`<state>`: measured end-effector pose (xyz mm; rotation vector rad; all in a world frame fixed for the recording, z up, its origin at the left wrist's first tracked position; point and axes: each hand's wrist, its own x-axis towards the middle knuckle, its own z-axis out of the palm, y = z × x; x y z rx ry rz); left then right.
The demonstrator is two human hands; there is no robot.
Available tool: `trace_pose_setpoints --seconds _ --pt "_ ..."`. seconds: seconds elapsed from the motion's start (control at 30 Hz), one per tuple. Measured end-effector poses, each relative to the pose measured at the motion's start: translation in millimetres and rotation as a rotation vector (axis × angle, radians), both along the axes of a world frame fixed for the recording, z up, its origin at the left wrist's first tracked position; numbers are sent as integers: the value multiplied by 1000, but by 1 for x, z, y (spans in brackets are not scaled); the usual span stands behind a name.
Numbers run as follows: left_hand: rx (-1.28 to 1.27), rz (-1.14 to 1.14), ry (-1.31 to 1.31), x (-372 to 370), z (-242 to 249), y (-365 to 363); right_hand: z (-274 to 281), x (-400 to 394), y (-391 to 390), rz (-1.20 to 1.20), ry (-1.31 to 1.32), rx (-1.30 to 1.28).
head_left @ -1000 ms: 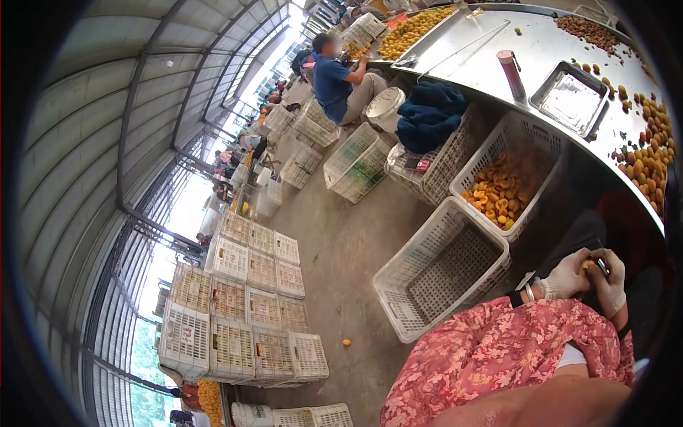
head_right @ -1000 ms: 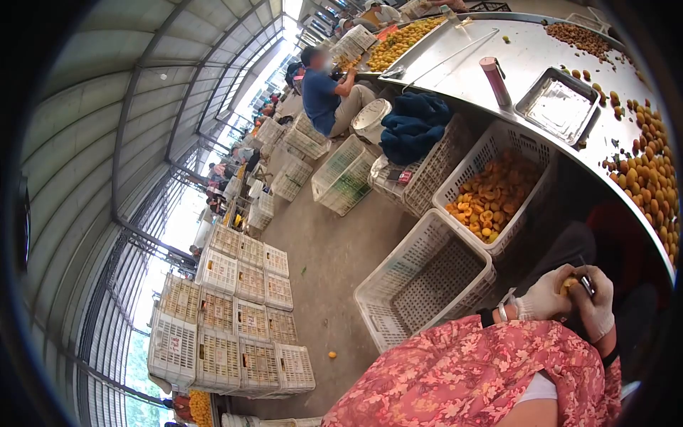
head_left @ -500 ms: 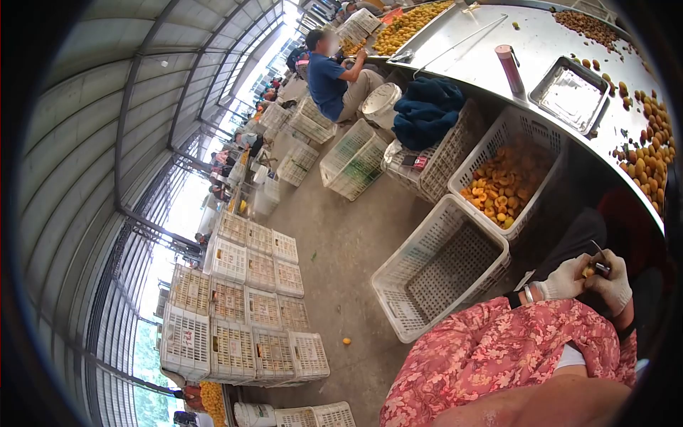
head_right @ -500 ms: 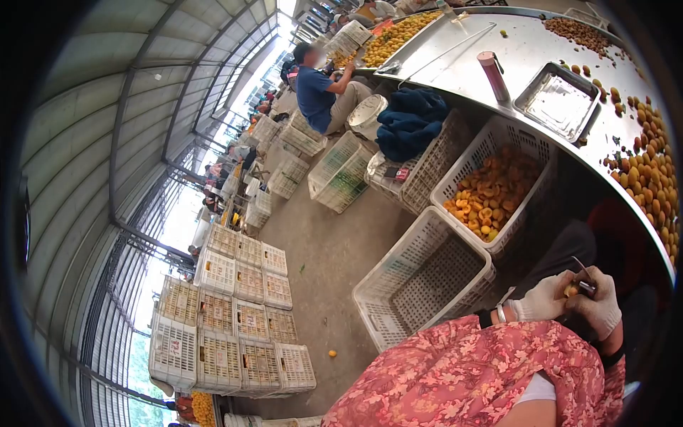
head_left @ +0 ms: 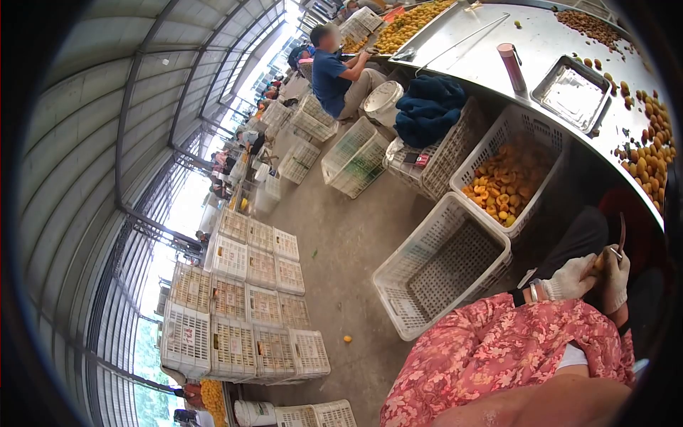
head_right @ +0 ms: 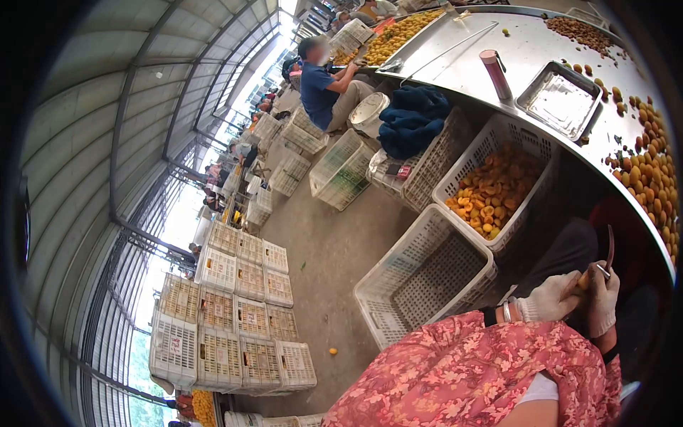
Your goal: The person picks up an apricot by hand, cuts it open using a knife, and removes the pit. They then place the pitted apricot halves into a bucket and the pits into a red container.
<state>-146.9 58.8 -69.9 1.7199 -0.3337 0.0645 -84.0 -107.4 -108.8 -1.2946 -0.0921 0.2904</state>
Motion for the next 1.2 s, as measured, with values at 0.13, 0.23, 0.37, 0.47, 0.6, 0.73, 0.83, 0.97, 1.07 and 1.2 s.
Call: trace_pose_setpoints --seconds 0.13,0.23,0.37,0.47,0.6,0.73,0.83,0.97,1.07,1.2 --pt "-156 8 266 2 29 7 1 2 4 -91 69 197" --pt "-101 15 360 1 43 8 44 -5 11 -180 33 7" --pt "-336 4 538 -3 36 17 89 -22 -7 -178 -69 -52" --pt "-317 75 693 -2 47 31 102 -22 -20 -222 -97 -59" --pt "-250 168 606 5 46 53 95 6 -36 -339 -241 -237" --pt "-264 374 584 20 42 86 67 51 -52 -367 -71 -344" --pt "-320 505 490 35 11 132 75 46 -53 -376 128 -134" --pt "-294 602 469 59 -22 195 69 25 -63 -355 186 33" --pt "-2 755 354 79 -47 229 67 5 -70 -337 293 262" --pt "43 710 244 108 -40 218 81 -19 -70 -327 352 288"
